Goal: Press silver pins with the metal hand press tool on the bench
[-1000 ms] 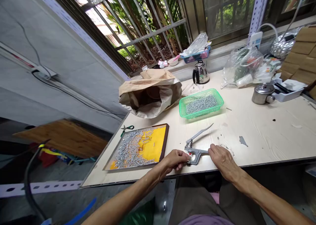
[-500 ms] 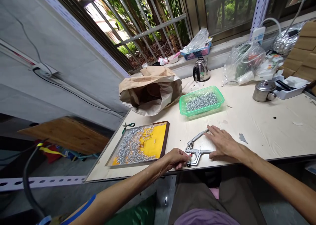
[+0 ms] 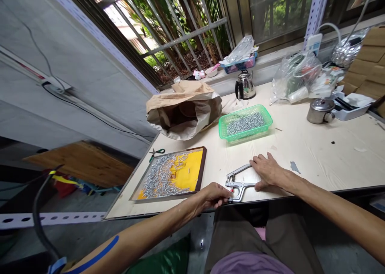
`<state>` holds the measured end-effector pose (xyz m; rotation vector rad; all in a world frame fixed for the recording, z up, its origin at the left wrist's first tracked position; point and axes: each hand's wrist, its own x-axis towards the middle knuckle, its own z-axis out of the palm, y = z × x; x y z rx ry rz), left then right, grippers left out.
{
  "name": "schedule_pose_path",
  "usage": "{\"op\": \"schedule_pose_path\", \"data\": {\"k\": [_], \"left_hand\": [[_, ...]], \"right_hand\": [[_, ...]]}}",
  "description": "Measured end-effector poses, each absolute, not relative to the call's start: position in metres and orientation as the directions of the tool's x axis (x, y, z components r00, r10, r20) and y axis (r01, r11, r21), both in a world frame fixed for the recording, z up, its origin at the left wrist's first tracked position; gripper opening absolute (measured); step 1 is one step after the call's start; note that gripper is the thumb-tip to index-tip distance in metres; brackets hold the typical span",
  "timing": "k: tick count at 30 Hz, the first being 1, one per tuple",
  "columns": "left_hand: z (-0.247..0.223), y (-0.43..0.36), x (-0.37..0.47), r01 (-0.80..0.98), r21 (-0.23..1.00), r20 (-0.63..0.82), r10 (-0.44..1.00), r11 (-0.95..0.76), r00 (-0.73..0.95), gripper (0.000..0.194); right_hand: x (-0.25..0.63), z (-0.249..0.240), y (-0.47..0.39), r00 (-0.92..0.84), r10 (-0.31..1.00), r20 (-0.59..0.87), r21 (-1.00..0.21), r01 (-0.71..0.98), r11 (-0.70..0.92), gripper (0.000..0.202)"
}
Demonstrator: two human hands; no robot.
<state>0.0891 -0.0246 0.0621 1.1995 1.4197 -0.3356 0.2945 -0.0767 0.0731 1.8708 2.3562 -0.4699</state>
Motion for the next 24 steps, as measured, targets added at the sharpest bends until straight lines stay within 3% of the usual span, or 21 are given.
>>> {"op": "schedule_pose_path", "data": {"k": [2,4,6,8,10,13,16,19,21,24], "left_hand": [[0.065,-0.026,0.087,0.790,0.385,-0.884,0.435,0.477,0.169,0.027],[0.066,-0.027,0.081,0.831,0.404,-0.856,0.478,0.381,0.197,0.027],[0.067,-0.028,0.076,0.876,0.468,-0.701,0.654,0.118,0.286,0.025],[0.065,-0.030,0.075,0.849,0.478,-0.429,0.783,-0.226,0.450,0.019],[0.059,-0.031,0.083,0.737,0.441,-0.210,0.740,-0.512,0.640,0.019],[0.046,-0.031,0.104,0.536,0.388,-0.092,0.547,-0.750,0.832,0.046],[0.035,-0.027,0.123,0.458,0.334,-0.080,0.460,-0.823,0.884,0.064],[0.029,-0.022,0.129,0.432,0.309,-0.075,0.431,-0.848,0.899,0.065],[0.027,-0.021,0.128,0.444,0.321,-0.062,0.449,-0.837,0.891,0.052],[0.023,-0.020,0.128,0.490,0.369,-0.027,0.518,-0.790,0.855,0.027]], "right_hand": [[0.294,0.074,-0.079,-0.240,0.932,-0.271,-0.169,0.965,0.199,0.068],[0.293,0.074,-0.081,-0.238,0.934,-0.267,-0.163,0.966,0.199,0.058],[0.292,0.073,-0.085,-0.244,0.937,-0.249,-0.171,0.964,0.205,0.048],[0.291,0.072,-0.089,-0.256,0.941,-0.222,-0.186,0.958,0.217,0.038],[0.290,0.071,-0.093,-0.262,0.944,-0.199,-0.196,0.955,0.224,0.032],[0.288,0.070,-0.096,-0.249,0.947,-0.201,-0.204,0.957,0.208,0.035],[0.287,0.067,-0.098,-0.225,0.948,-0.226,-0.202,0.963,0.180,0.050],[0.290,0.063,-0.100,-0.193,0.955,-0.224,-0.183,0.971,0.153,0.064],[0.291,0.059,-0.099,-0.183,0.963,-0.195,-0.178,0.973,0.149,0.051],[0.290,0.051,-0.096,-0.209,0.969,-0.134,-0.177,0.967,0.184,0.015]]}}
